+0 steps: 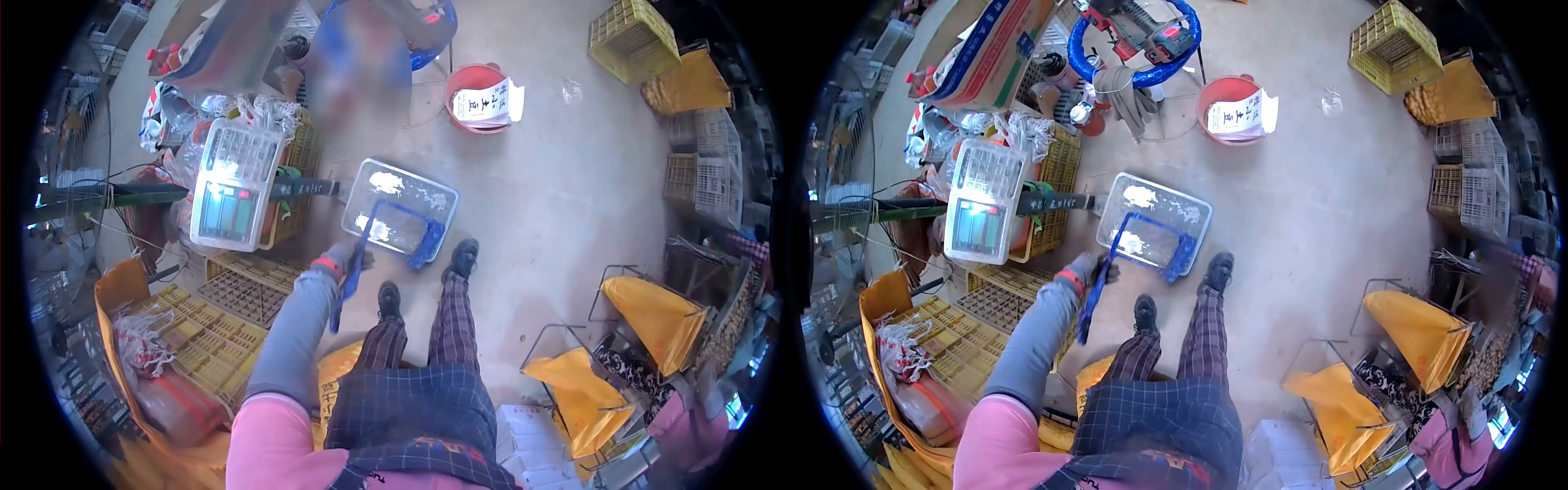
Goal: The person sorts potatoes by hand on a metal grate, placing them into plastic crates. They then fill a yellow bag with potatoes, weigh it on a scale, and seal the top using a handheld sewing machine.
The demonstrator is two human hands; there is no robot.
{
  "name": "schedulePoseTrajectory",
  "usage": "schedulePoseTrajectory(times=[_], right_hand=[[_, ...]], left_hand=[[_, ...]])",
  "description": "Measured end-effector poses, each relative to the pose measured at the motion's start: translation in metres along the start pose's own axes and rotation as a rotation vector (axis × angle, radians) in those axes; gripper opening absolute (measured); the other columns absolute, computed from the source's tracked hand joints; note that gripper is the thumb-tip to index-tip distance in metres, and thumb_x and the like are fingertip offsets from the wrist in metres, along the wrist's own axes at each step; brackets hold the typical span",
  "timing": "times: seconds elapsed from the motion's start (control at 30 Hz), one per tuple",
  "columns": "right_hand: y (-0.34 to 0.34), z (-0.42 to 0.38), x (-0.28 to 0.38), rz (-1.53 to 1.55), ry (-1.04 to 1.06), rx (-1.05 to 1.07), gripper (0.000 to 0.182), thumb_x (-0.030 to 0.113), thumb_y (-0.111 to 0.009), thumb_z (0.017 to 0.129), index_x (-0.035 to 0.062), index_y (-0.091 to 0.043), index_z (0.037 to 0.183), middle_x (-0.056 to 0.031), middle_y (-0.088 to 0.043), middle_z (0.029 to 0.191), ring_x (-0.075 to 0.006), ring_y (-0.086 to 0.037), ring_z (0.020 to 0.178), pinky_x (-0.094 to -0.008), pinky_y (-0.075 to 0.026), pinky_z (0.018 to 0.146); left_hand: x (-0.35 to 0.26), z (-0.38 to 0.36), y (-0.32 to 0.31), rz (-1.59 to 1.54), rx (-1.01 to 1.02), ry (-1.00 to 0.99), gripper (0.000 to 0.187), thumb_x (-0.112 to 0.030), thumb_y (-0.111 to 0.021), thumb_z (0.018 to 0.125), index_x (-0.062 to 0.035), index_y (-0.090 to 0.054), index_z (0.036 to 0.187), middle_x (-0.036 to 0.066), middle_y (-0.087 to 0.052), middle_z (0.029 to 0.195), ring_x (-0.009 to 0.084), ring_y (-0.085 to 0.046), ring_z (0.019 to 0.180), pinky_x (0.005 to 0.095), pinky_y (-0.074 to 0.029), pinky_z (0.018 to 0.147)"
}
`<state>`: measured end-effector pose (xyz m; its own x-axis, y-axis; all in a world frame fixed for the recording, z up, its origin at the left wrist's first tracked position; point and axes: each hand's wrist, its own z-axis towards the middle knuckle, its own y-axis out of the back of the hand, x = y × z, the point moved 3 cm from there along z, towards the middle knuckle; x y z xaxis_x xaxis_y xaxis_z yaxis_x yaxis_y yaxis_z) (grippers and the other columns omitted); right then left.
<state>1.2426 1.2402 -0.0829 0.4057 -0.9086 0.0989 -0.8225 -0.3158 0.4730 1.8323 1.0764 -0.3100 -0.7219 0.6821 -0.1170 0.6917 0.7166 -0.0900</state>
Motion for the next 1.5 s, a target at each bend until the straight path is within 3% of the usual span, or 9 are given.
schedulePoseTrajectory(times=[0.13,0.27,0.37,0.73,0.87,1.07,1.33,1.4,1.5], right_hand=[[0.037,0.033,0.040,-0.017,0.005,0.022,0.033,0.037,-0.046,0.095,0.0108,-0.059,0.111,-0.0097,-0.059,0.116,-0.0203,-0.055,0.108,-0.0365,-0.042,0.094],[0.080,0.049,0.084,-0.059,-0.006,0.038,0.033,0.037,-0.047,0.095,0.0106,-0.060,0.109,-0.0098,-0.060,0.114,-0.0205,-0.056,0.106,-0.0366,-0.042,0.092],[0.110,0.062,0.102,-0.078,0.002,0.048,0.033,0.037,-0.047,0.095,0.0106,-0.061,0.108,-0.0099,-0.061,0.112,-0.0206,-0.057,0.105,-0.0367,-0.043,0.092],[0.158,0.080,0.133,-0.138,0.091,0.071,0.032,0.038,-0.049,0.094,0.0102,-0.064,0.102,-0.0101,-0.063,0.106,-0.0210,-0.059,0.100,-0.0370,-0.045,0.089],[0.158,0.094,0.150,-0.196,0.193,0.101,0.032,0.038,-0.050,0.093,0.0101,-0.065,0.100,-0.0102,-0.064,0.104,-0.0212,-0.060,0.098,-0.0372,-0.045,0.087],[0.154,0.092,0.171,-0.283,0.369,0.094,0.032,0.038,-0.051,0.093,0.0099,-0.066,0.096,-0.0103,-0.066,0.101,-0.0214,-0.062,0.095,-0.0373,-0.046,0.086],[0.159,0.038,0.128,-0.377,0.533,0.061,0.033,0.039,-0.052,0.092,0.0097,-0.068,0.092,-0.0105,-0.068,0.097,-0.0218,-0.064,0.091,-0.0376,-0.048,0.083],[0.161,0.027,0.107,-0.401,0.533,0.065,0.033,0.039,-0.053,0.092,0.0096,-0.069,0.091,-0.0106,-0.068,0.096,-0.0218,-0.064,0.090,-0.0376,-0.048,0.083],[0.168,0.017,0.065,-0.413,0.503,0.059,0.034,0.039,-0.053,0.091,0.0095,-0.070,0.090,-0.0106,-0.069,0.094,-0.0220,-0.065,0.089,-0.0377,-0.049,0.082]], left_hand=[[-0.079,0.008,-0.015,0.975,-0.397,-0.522,0.063,-0.048,-0.066,0.089,0.0073,-0.059,0.119,0.019,-0.068,0.109,0.0247,-0.067,0.092,0.0345,-0.053,0.087],[-0.086,-0.004,-0.040,0.304,-0.121,-0.267,0.073,-0.046,-0.070,0.086,0.0077,-0.052,0.132,0.018,-0.064,0.120,0.0230,-0.063,0.106,0.0299,-0.047,0.095],[-0.071,-0.037,-0.062,0.694,-0.701,-0.872,0.052,-0.031,-0.069,0.085,-0.0009,-0.059,0.126,0.023,-0.065,0.117,0.0343,-0.060,0.116,0.0402,-0.046,0.095],[-0.046,-0.057,-0.065,0.964,-1.022,-0.397,0.043,-0.032,-0.058,0.088,-0.0053,-0.056,0.122,0.023,-0.063,0.118,0.0410,-0.061,0.111,0.0480,-0.049,0.093],[0.015,-0.026,-0.091,1.074,-1.249,-0.914,0.064,-0.034,-0.071,0.083,-0.0041,-0.046,0.134,0.025,-0.052,0.129,0.0448,-0.055,0.112,0.0502,-0.046,0.095],[0.099,-0.167,-0.175,0.511,-0.221,-0.841,0.050,-0.037,-0.055,0.093,-0.0106,-0.053,0.135,0.023,-0.064,0.118,0.0364,-0.063,0.107,0.0447,-0.050,0.090],[0.297,-0.144,-0.011,0.167,-0.244,-0.438,0.047,-0.029,-0.062,0.090,-0.0035,-0.058,0.130,0.017,-0.071,0.099,0.0298,-0.069,0.086,0.0399,-0.054,0.077],[0.333,-0.144,0.067,0.909,-0.475,-0.741,0.022,-0.024,-0.066,0.079,-0.0088,-0.072,0.094,0.015,-0.071,0.101,0.0323,-0.068,0.092,0.0443,-0.055,0.083],[0.381,-0.160,0.176,1.366,-0.568,-0.375,0.026,-0.020,-0.055,0.091,-0.0110,-0.073,0.108,0.016,-0.071,0.108,0.0318,-0.069,0.099,0.0438,-0.055,0.086]])
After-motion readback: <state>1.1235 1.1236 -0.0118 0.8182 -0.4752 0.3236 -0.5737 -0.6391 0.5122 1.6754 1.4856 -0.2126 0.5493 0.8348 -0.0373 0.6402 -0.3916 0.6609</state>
